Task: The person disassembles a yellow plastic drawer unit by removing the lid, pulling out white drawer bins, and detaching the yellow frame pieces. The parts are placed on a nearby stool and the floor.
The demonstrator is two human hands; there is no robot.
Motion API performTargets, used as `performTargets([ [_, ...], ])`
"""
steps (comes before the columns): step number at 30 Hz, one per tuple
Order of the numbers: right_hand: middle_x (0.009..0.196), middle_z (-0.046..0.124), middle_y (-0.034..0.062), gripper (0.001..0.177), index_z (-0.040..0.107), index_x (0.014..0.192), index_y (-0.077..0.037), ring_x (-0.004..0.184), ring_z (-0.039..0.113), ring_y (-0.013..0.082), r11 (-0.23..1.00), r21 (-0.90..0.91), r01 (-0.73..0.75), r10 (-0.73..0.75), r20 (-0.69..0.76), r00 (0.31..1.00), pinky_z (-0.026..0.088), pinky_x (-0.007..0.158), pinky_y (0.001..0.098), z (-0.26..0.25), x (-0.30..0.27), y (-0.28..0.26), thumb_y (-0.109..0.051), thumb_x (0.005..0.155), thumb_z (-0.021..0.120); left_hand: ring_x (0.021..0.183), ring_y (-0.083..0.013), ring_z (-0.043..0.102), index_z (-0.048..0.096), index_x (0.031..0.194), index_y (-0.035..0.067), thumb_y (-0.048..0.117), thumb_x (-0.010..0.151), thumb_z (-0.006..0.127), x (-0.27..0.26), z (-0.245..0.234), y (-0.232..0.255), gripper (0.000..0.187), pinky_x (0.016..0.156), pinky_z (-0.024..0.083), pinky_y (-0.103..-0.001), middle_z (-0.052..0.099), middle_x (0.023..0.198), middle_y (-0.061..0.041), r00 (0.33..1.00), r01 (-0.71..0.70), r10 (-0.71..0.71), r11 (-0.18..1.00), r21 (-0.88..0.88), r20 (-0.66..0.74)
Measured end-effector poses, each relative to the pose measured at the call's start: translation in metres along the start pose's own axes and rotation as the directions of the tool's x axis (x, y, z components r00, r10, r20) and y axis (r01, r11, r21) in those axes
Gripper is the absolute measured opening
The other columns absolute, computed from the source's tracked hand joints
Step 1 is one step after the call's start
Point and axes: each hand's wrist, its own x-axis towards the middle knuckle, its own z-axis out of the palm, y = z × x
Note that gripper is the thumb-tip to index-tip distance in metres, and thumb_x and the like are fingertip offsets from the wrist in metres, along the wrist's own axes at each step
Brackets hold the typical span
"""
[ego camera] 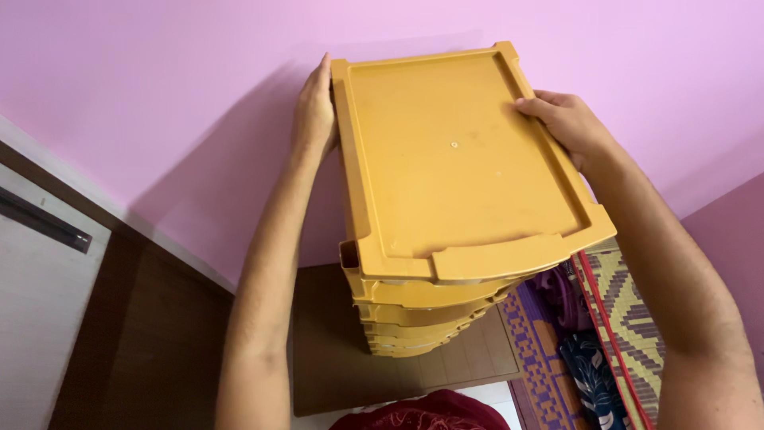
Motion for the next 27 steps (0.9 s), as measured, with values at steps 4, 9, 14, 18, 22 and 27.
performTargets([
  [4,0.112,0.071,0.0172,0.052,0.058,0.145,0.002,0.085,0.071,0.0184,0.997,-0.078,0.01,-0.013,-0.047,0.999,0.061,0.069,0.0317,-0.001,0.007,0.004,-0.023,0.099,0.061,0.144,-0.0301,0.049,0.055,0.151,0.016,-0.002,0.104,0.052,0.004,0.003,0.005,0.05,0.117,0.044,-0.044,0.052,0.157,-0.008,0.952,-0.273,0.3,0.927,0.258,-0.067],
  [9,0.141,0.06,0.0205,0.074,0.028,0.155,0.004,0.115,0.067,0.0254,0.916,-0.344,0.204,-0.212,0.015,0.977,0.059,0.091,0.0354,-0.006,0.036,-0.004,-0.021,0.095,0.063,0.139,-0.0246,0.053,0.069,0.134,0.023,0.004,0.103,0.055,0.004,-0.043,0.034,0.039,0.113,0.044,-0.05,0.061,0.146,-0.003,0.891,-0.454,0.416,0.834,0.313,0.184],
  [14,0.145,0.049,0.0335,0.08,0.026,0.16,0.002,0.129,0.054,0.0436,0.578,-0.771,0.269,-0.317,0.091,0.944,0.046,0.106,0.0492,0.007,0.058,-0.015,-0.032,0.098,0.064,0.128,-0.0231,0.064,0.071,0.13,0.021,0.011,0.107,0.059,0.011,-0.076,0.058,0.029,0.11,0.049,-0.045,0.071,0.133,-0.003,0.745,-0.664,0.607,0.714,0.223,0.277],
  [18,0.145,0.047,0.0339,0.073,0.028,0.163,-0.01,0.128,0.052,0.0492,0.54,-0.821,0.185,-0.223,0.072,0.972,0.045,0.106,0.0524,0.022,0.07,-0.02,-0.036,0.1,0.056,0.118,-0.0223,0.069,0.073,0.127,0.024,0.013,0.105,0.059,0.011,-0.074,0.068,0.028,0.103,0.054,-0.043,0.073,0.127,-0.001,0.681,-0.73,0.662,0.648,0.217,0.313],
  [22,0.146,0.046,0.0349,0.07,0.031,0.163,-0.014,0.13,0.051,0.0512,0.481,-0.863,0.154,-0.217,0.053,0.975,0.045,0.108,0.0529,0.026,0.072,-0.023,-0.042,0.102,0.053,0.115,-0.0206,0.071,0.073,0.126,0.025,0.014,0.104,0.061,0.011,-0.071,0.066,0.028,0.1,0.056,-0.041,0.075,0.125,0.0,0.685,-0.726,0.653,0.651,0.221,0.323],
  [27,0.145,0.046,0.0326,0.07,0.03,0.162,-0.019,0.129,0.05,0.0499,0.473,-0.877,0.088,-0.175,0.004,0.985,0.043,0.107,0.0539,0.027,0.071,-0.027,-0.044,0.101,0.052,0.115,-0.0192,0.07,0.073,0.126,0.026,0.014,0.102,0.06,0.009,-0.064,0.062,0.03,0.101,0.055,-0.04,0.074,0.127,0.001,0.698,-0.714,0.651,0.662,0.227,0.299],
])
